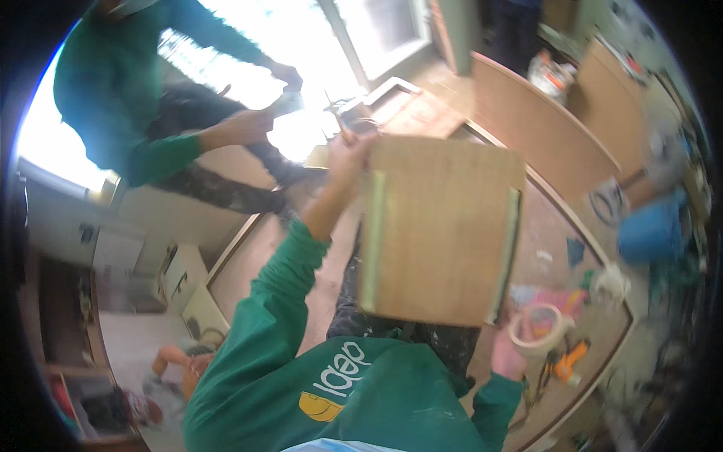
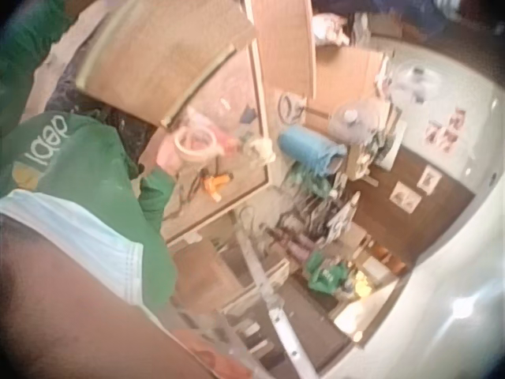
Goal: The person applies adhesive edge banding to a wooden board. They peel the backing from the banding, align it along the board's edge, and press it down. They use a pencil to mark the board and a roll of tape to secure the banding in place.
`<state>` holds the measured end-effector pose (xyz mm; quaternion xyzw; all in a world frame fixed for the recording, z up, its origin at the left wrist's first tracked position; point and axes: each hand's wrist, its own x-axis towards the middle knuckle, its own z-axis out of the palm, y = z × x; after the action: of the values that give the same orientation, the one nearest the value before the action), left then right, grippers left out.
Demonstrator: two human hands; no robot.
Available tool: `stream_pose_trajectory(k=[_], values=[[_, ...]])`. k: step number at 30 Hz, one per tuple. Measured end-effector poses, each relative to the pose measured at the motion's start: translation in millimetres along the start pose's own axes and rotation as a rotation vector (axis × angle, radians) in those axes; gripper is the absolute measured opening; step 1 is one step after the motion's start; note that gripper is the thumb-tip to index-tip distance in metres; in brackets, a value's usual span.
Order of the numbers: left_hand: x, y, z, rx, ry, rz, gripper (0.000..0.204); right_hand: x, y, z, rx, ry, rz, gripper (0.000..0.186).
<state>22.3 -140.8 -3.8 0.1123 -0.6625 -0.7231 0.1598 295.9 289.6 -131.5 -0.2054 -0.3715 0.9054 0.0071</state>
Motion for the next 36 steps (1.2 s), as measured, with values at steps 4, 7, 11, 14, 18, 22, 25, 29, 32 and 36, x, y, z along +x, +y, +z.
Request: stream_pose_trajectory(k=[4, 7, 11, 14, 18, 22, 25, 29, 32, 36], values=[[72.9, -41.4, 26.9, 0.08, -0.086, -0.083, 0.04, -43.7, 30.4, 72.7, 0.197, -0.09, 0.177, 0.027], [99.5, -68.2, 30.9, 0.011, -0.235, -0.122, 0.048, -49.8, 60.4, 80.1, 0.018, 0.002, 0.186, 0.027], [83.5, -106.2, 13.1, 0.061, -0.225, -0.226, 0.042, -49.6, 34.5, 83.5, -0.004, -0.097, 0.143, 0.028], [41.8, -86.7, 7.8, -0.01, -0.111, -0.324, 0.039, -45.2, 9.5, 66.5, -0.101, -0.046, 0.071, 0.029], [17.7, -75.0, -30.0, 0.077, -0.161, -0.204, 0.035, -27.2, -23.6, 39.8, -0.317, 0.036, -0.013, 0.032], [-0.1, -65.8, -43.0, 0.262, -0.186, -0.125, 0.031, -9.5, -46.7, 51.5, -0.437, 0.098, -0.116, 0.029], [-17.4, -50.2, -58.6, 0.928, -0.16, 0.282, 0.038, -0.2, -42.7, 83.2, -0.449, 0.186, -0.237, 0.033], [-85.7, -17.9, -55.1, 0.951, -0.347, 0.558, 0.023, 4.8, -38.6, 85.2, -0.51, 0.105, -0.175, 0.037], [-139.2, -8.1, -47.4, 0.964, -0.37, 0.365, 0.014, 10.4, -28.7, 72.5, -0.543, 0.111, -0.128, 0.039], [-186.7, -20.8, -54.3, 0.961, -0.195, 0.326, 0.013, 10.6, -22.9, 76.6, -0.562, 0.111, -0.119, 0.041]])
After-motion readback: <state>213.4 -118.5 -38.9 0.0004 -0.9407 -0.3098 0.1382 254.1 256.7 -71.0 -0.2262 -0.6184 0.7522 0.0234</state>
